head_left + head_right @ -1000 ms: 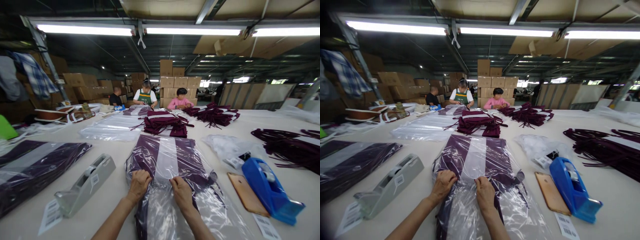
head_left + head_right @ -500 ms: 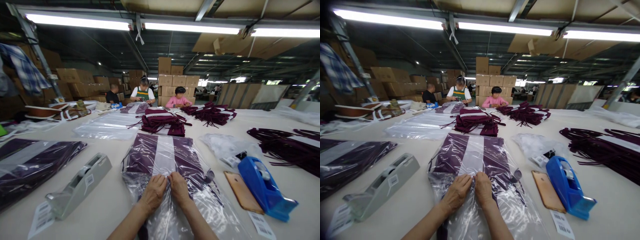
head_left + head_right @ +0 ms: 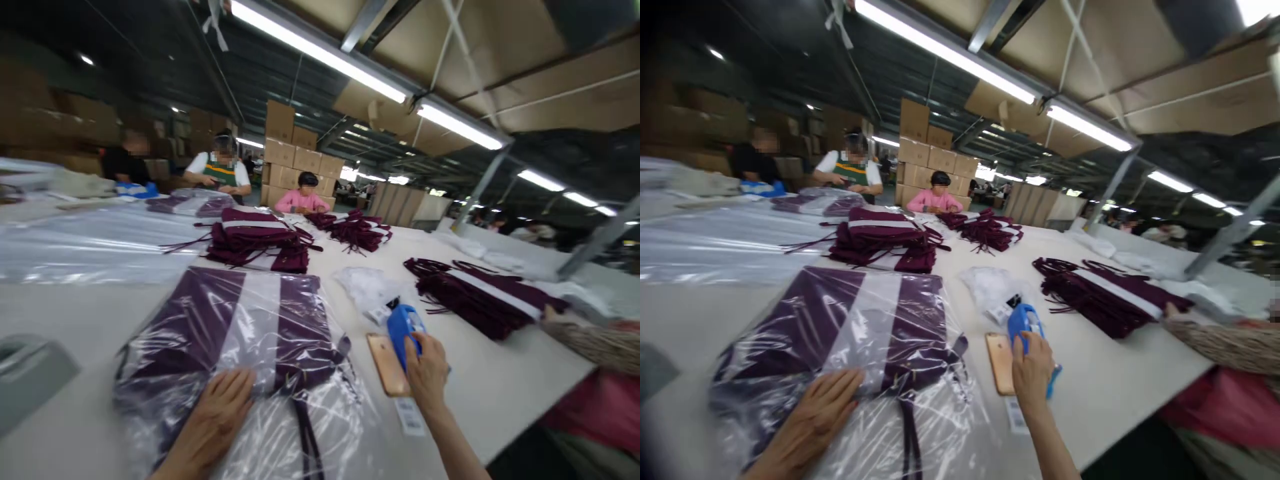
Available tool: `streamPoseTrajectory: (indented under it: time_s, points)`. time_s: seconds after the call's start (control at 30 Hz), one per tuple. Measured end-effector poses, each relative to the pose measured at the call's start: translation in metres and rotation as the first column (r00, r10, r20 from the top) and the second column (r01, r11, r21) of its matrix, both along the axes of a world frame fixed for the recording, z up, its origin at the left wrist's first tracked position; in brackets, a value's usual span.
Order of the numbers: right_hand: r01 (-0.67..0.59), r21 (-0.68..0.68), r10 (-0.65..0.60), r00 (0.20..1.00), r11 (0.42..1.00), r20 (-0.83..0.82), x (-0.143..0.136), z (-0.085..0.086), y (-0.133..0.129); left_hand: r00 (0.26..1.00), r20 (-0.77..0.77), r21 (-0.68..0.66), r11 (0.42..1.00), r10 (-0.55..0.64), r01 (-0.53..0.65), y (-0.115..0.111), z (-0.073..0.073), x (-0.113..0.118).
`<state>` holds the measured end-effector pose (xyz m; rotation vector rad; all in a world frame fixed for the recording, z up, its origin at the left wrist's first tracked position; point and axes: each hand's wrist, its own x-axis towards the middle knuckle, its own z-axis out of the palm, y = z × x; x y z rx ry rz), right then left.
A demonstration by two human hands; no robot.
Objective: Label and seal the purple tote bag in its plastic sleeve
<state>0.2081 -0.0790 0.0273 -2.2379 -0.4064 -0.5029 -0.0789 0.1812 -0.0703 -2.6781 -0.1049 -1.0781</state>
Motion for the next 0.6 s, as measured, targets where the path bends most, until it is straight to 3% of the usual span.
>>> streamPoseTrajectory:
  time_s: [0.07, 0.13, 0.33, 0.47, 0.6]
  points:
    - [0.178, -0.061, -0.186, 0.970, 0.982, -0.158, 0.029, 0.014, -0.034, 0.998, 0.038, 0.031, 0.998, -0.055, 0.054, 0.008, -0.008, 0.002]
    - [0.211, -0.075, -0.224, 0.933, 0.975, -0.283, 0.049, 0.019, -0.055, 0.995, 0.044, 0.058, 0.995, -0.088, 0.085, 0.015, -0.016, 0.003]
    - [0.188, 0.060, -0.112, 0.780, 0.980, -0.616, 0.070, 0.000, -0.059, 0.998, 0.002, 0.101, 0.993, -0.062, 0.061, 0.023, -0.025, 0.002]
    - [0.258, 0.207, -0.049, 0.728, 0.944, -0.684, 0.073, -0.003, -0.059, 0.999, -0.015, 0.102, 0.993, -0.052, 0.054, 0.026, -0.028, 0.000]
    - [0.305, 0.371, 0.024, 0.744, 0.877, -0.668, 0.071, -0.002, -0.069, 0.998, -0.044, 0.077, 0.996, -0.043, 0.046, 0.031, -0.035, -0.001]
